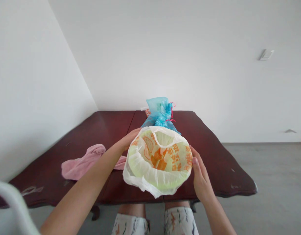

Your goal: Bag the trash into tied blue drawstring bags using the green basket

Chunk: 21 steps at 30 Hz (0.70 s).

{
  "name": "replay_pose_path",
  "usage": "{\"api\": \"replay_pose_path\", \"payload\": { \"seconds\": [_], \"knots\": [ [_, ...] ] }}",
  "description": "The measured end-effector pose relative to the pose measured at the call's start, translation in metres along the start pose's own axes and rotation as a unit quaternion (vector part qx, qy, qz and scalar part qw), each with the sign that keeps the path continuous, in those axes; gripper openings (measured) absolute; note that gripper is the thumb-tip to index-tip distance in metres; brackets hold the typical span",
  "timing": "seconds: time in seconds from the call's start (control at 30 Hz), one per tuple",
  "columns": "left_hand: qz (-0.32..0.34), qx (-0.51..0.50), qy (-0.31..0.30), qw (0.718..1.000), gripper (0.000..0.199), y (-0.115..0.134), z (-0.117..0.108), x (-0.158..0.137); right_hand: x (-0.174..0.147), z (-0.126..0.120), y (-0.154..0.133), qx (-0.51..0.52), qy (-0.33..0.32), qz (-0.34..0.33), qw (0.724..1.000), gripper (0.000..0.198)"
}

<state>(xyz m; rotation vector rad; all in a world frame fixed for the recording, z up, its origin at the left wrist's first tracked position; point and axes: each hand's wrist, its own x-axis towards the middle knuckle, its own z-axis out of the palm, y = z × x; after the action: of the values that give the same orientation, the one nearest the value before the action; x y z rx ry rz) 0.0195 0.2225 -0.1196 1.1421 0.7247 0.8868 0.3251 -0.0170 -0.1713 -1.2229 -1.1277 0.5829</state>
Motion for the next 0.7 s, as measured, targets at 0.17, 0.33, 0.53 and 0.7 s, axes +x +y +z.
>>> {"api": "replay_pose_path", "payload": {
  "seconds": [0.17, 0.33, 0.53, 0.7],
  "knots": [
    [0.104, -0.05, 0.0, 0.993, 0.057, 0.011, 0.023, -0.013, 0.013, -0.003, 0.0, -0.001, -0.034, -0.059, 0.998, 0.059],
    [0.088, -0.146, -0.086, 0.982, 0.073, 0.007, 0.041, -0.032, 0.019, 0.006, -0.005, 0.05, -0.059, -0.051, 0.996, 0.058],
    [0.053, -0.176, -0.091, 0.979, 0.083, -0.009, 0.041, -0.037, 0.013, 0.017, -0.005, 0.1, -0.037, 0.011, 0.994, 0.063],
    [0.034, -0.21, -0.086, 0.973, 0.088, -0.016, 0.035, -0.032, 0.013, 0.019, -0.005, 0.142, -0.025, 0.052, 0.988, 0.067]
  ]
}}
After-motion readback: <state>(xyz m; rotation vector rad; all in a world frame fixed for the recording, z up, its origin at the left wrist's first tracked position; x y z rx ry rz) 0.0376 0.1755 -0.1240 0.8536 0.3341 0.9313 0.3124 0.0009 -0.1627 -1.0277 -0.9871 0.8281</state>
